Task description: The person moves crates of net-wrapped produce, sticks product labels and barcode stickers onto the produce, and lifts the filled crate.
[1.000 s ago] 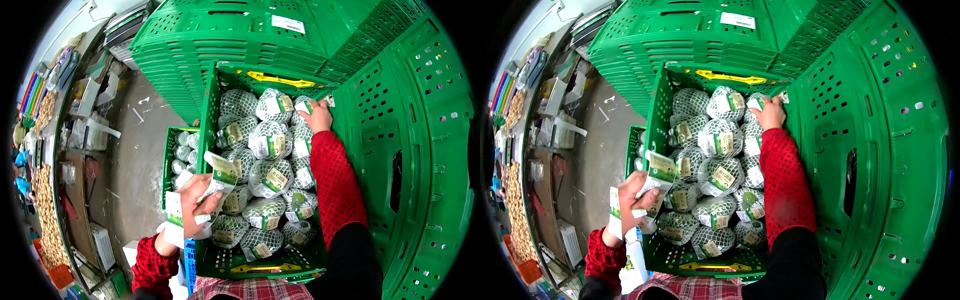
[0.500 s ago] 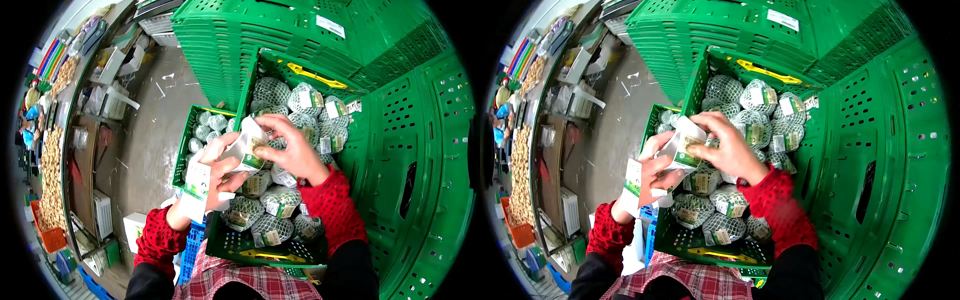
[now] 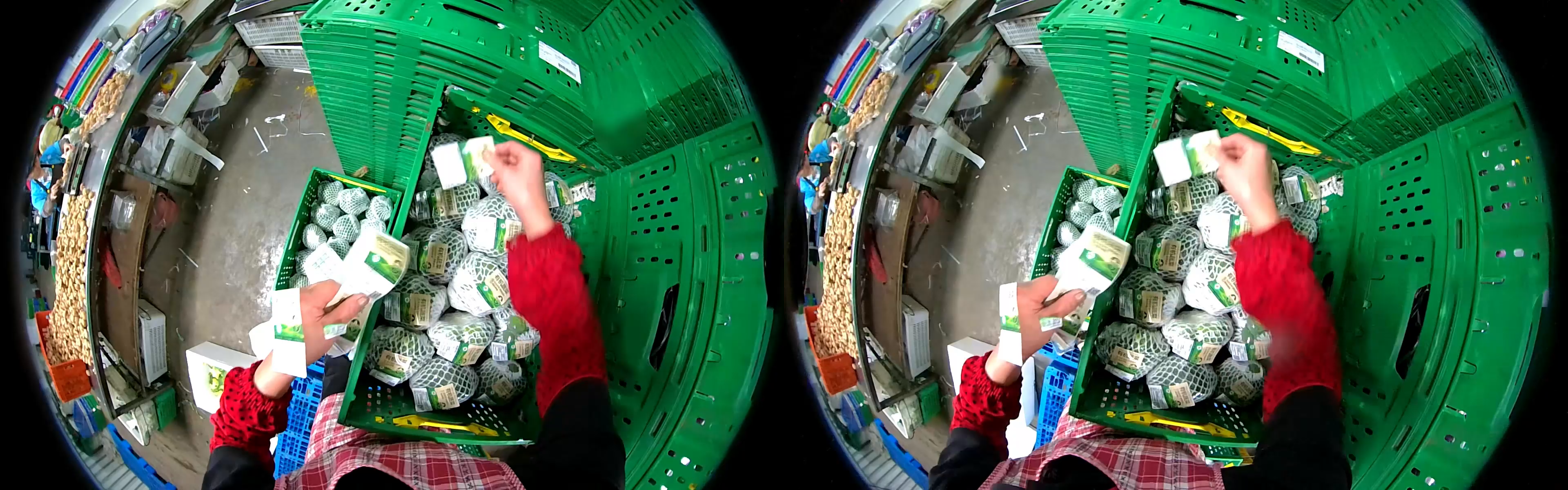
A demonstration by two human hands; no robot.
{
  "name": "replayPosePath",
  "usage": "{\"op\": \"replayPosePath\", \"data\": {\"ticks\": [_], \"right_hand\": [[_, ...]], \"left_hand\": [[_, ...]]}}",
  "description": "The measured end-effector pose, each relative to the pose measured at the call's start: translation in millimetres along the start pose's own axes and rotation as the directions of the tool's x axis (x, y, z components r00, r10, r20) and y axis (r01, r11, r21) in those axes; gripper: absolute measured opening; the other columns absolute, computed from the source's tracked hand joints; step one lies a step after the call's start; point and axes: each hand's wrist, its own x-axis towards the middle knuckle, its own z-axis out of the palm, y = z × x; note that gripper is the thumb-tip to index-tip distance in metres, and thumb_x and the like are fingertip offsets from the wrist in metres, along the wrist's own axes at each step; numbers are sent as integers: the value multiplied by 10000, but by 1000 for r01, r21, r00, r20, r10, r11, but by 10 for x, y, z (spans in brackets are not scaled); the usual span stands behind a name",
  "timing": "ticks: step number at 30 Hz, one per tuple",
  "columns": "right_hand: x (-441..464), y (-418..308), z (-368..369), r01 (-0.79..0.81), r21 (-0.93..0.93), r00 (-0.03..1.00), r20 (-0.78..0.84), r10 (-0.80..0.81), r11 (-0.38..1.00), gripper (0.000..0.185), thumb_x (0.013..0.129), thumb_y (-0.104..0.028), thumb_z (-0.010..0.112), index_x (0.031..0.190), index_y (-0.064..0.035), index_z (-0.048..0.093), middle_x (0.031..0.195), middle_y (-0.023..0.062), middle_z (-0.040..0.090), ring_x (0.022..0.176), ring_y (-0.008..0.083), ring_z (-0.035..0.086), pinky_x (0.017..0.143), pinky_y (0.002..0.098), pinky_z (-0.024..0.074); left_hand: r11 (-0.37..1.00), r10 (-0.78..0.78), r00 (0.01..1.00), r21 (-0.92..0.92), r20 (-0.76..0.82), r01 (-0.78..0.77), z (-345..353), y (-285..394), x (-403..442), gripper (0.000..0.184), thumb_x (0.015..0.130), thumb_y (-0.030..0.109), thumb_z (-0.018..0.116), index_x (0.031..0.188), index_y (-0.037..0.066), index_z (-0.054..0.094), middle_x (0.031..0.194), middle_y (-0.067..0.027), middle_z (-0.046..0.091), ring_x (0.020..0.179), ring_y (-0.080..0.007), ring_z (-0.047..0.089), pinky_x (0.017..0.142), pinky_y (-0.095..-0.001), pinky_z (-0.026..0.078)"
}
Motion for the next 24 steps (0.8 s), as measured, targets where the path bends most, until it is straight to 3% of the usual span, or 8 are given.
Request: {"op": "replayPosePath", "data": {"ticks": [3,6,12,15,17,20,22,24], "right_hand": [[631,549,191,-126,-102,982,-150,110,987,226,741,-186,761,807,13,676,730,111,682,602,198,634,563,300,498],[953,1057,337,63,-724,969,-121,-216,687,410,687,-361,782,802,22,692,783,272,653,747,421,648,684,479,503],[783,793,605,93,-987,897,25,-440,133,474,786,-458,666,1080,-89,620,1014,123,615,968,334,575,795,493,438],[854,1296,675,173,-984,961,176,-213,-33,504,849,-494,580,1134,-79,607,1206,96,542,1041,315,543,817,518,423],[820,812,686,93,-995,993,90,-71,34,477,903,-456,540,1188,-79,597,1103,91,610,967,316,585,797,475,462],[-46,-374,841,274,-260,961,95,-258,926,354,950,-299,537,1196,-53,606,784,61,667,770,222,640,744,312,502],[-797,-758,1239,531,-62,733,533,-422,845,375,832,-150,699,1173,-24,605,913,47,643,774,170,618,731,298,505],[-1281,-921,1544,294,-20,640,746,-182,956,336,779,-44,711,1106,-47,631,1099,84,613,943,162,589,823,298,478]], "left_hand": [[988,-54,996,-150,-65,44,79,-138,-99,219,902,198,643,1002,4,645,769,-125,639,668,-221,626,591,-336,461],[991,52,992,-116,-112,-65,47,-171,-163,156,893,113,624,1002,4,653,836,-110,617,761,-216,604,678,-323,465],[989,109,989,-90,-101,-118,-135,-411,-300,227,901,120,593,1094,1,608,937,-162,593,804,-311,599,688,-358,467],[984,63,991,-160,-122,-82,-114,-525,-474,249,916,142,591,1122,3,595,947,-159,594,812,-291,609,687,-356,469],[966,-61,993,-255,-104,33,-144,-607,-606,256,923,156,589,1133,10,595,941,-153,600,812,-280,616,685,-358,475],[964,-2,984,-262,-177,-45,-185,-788,-676,254,924,159,586,1139,25,598,934,-147,608,806,-276,625,673,-352,485],[968,8,993,-247,-119,-38,-245,-807,-699,246,919,150,596,1132,26,603,1000,-141,606,818,-264,631,678,-347,497],[952,17,993,-303,-115,-51,-276,-768,-708,245,910,138,608,1126,22,604,1061,-155,584,857,-263,630,691,-348,505]]}}
